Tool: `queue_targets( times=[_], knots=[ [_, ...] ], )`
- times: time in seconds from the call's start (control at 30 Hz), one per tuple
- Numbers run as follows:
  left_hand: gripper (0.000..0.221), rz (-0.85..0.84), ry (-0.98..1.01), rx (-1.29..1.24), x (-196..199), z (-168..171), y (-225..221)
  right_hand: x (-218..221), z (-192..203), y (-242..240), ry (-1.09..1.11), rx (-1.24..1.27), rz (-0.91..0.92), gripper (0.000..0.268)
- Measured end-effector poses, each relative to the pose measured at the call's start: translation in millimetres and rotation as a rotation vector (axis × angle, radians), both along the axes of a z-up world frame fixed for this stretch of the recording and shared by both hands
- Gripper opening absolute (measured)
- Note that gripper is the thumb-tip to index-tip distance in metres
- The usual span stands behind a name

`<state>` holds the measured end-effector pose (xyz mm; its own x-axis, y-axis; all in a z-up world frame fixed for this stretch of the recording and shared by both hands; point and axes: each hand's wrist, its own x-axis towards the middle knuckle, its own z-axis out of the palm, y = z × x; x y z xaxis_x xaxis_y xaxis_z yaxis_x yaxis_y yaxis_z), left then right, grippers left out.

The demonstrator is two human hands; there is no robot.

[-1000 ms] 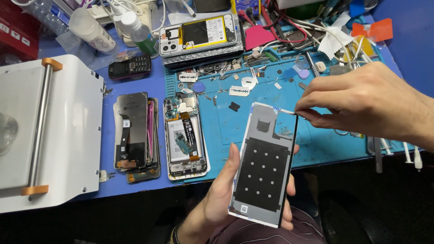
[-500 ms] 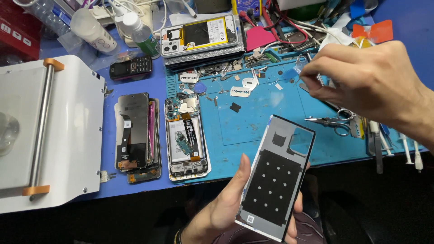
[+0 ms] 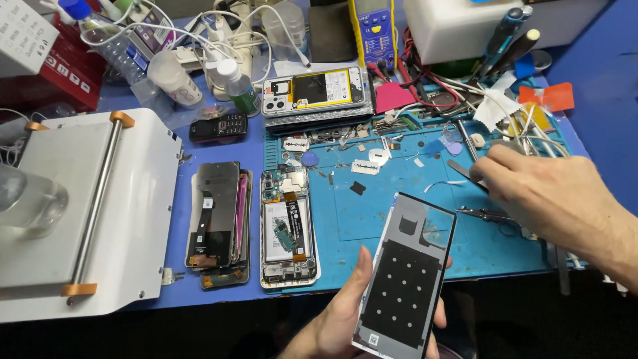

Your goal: The person applies adhesive tape to the edges of a smartphone back cover, using scissors to cut the tape and fingers to smooth it down. They handle the back cover and a disassembled phone chassis on a cluttered workbench.

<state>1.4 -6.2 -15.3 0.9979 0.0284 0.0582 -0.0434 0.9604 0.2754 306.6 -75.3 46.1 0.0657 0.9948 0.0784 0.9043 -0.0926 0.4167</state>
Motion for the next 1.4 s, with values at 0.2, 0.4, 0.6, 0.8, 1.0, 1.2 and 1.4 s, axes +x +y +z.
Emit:
queue_targets(
  times=[0.2, 0.4, 0.6, 0.8, 1.0, 1.2, 1.4],
  knots=[
    [0.098, 0.05, 0.011, 0.063, 0.7, 6.0, 2.1, -4.3, 2.4, -12.7, -0.015, -0.029, -0.049, 0.006],
    [0.1, 0.055, 0.002, 0.115, -0.3, 5.9, 5.2, -23.7, 26.7, -2.6, 0.347, 0.195, -0.096, 0.011],
    [0.114, -0.021, 0.083, 0.159, -8.5, 4.0, 12.0, -24.5, 44.0, 0.6, 1.211, -0.014, 0.211, 0.096],
    [0.118, -0.026, 0.144, 0.313, -7.2, -2.8, 20.6, -59.8, 32.2, -11.6, 0.242, 0.152, 0.581, 0.128],
    [0.129, -0.051, 0.2, 0.533, -2.5, 7.3, 21.8, -73.0, 31.2, -7.2, 0.163, 0.074, 0.716, 0.082],
    [0.137, 0.395, 0.03, 0.562, -5.4, 8.5, 14.2, -60.7, 45.1, -0.9, 0.238, 0.154, 0.567, 0.108],
    [0.11, 0.769, 0.11, 1.511, 21.8, 10.9, -3.8, -86.3, 50.1, -1.9, 0.841, 0.081, 0.169, 0.114]
  ],
)
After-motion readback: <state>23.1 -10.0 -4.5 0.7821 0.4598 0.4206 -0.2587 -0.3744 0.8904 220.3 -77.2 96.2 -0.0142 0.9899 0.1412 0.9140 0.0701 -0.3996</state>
